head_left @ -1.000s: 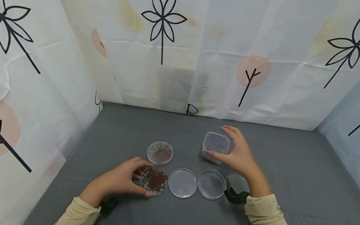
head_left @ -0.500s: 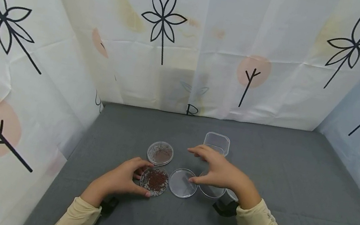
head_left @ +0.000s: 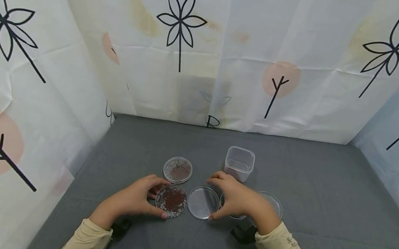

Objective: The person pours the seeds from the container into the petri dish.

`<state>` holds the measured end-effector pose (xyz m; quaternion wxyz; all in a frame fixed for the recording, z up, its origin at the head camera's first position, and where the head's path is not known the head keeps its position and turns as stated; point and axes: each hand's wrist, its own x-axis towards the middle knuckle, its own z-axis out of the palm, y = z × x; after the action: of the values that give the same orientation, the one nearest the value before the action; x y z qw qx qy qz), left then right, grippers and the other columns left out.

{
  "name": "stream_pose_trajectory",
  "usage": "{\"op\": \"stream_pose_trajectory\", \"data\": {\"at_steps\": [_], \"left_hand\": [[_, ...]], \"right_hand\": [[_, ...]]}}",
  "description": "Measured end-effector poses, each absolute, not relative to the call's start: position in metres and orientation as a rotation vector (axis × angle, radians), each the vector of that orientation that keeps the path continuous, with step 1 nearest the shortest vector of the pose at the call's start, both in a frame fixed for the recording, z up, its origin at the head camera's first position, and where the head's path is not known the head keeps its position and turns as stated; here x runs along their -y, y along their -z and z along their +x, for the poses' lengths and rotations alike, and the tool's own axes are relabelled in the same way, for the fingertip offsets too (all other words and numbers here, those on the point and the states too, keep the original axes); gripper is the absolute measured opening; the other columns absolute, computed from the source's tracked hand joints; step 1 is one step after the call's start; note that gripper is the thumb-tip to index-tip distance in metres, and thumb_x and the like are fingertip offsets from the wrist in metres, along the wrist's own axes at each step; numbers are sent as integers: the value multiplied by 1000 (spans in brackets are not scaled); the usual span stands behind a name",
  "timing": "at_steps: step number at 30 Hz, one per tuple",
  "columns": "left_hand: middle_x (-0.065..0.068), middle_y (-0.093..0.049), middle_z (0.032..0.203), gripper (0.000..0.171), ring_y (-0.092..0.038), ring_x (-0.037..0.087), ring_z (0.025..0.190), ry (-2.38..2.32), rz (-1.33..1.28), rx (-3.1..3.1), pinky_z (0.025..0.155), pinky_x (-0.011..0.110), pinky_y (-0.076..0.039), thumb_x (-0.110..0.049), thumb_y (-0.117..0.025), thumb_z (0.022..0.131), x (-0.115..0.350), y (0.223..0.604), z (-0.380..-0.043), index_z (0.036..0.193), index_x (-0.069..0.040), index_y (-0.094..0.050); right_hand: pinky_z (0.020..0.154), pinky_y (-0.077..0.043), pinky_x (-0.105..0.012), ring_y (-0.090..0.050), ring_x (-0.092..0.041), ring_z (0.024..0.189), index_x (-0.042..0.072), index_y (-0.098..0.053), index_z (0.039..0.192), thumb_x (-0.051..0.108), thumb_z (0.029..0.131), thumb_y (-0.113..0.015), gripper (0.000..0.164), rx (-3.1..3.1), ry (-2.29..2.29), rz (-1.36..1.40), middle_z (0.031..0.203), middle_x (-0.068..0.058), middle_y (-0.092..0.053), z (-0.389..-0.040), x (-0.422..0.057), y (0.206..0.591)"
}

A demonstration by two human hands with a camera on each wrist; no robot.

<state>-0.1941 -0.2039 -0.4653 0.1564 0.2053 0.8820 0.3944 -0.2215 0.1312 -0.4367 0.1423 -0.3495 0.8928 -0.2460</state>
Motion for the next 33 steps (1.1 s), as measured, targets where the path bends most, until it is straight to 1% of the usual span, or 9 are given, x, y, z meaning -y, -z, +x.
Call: {"op": "stream_pose_trajectory", "data": {"at_steps": [3,6,12,19,25,28,33], "left_hand": [[12,-59,126,85,-61,23,113,-1132,587,-2521,98,36,-59,-31,-99,76,204,465,-194,148,-9,-60],[12,-59,126,85,-61,23,114,-1135,586,-2518,98,37,-59,-32,-99,76,204,465,-194,148,-9,-60],[11,-58,125,84,-60,24,114,-1136,589,-2514,98,37,-59,-31,-99,76,204,465,-195,148,-9,-60],[11,-58,125,84,-61,23,114,-1137,587,-2512,99,38,-59,-31,-99,76,205,467,-195,148,-9,-60],[11,-58,124,84,-61,23,114,-1140,586,-2513,99,38,-59,-31,-99,76,205,468,-195,148,-10,-60],[11,-59,124,84,-61,22,113,-1143,590,-2516,99,38,-59,-31,-99,76,205,468,-195,147,-9,-60],[11,-59,125,84,-61,22,113,-1138,592,-2521,98,38,-59,-31,-99,76,204,467,-194,147,-9,-60]], "right_hand": [[109,-50,-53,-52,-33,135,3,-59,147,37,71,-100,92,-2597,665,-1020,146,-13,-53,-221,-131,440],[107,-51,-51,-53,-32,131,3,-63,141,36,69,-102,89,-2626,634,-1038,143,-13,-55,-220,-130,442],[105,-51,-50,-54,-32,127,3,-65,137,36,67,-102,85,-2660,597,-1052,142,-12,-57,-219,-128,446],[107,-50,-50,-52,-32,131,3,-65,137,34,68,-101,84,-2659,596,-1017,144,-12,-56,-221,-126,450],[109,-49,-51,-50,-32,134,3,-64,137,36,71,-100,82,-2647,601,-998,147,-14,-55,-223,-127,450],[108,-50,-52,-50,-33,135,4,-64,138,37,72,-99,82,-2635,631,-1001,149,-14,-54,-224,-130,446],[111,-47,-57,-48,-36,143,4,-61,142,38,77,-95,81,-2580,763,-1003,154,-17,-50,-225,-138,434]]}}
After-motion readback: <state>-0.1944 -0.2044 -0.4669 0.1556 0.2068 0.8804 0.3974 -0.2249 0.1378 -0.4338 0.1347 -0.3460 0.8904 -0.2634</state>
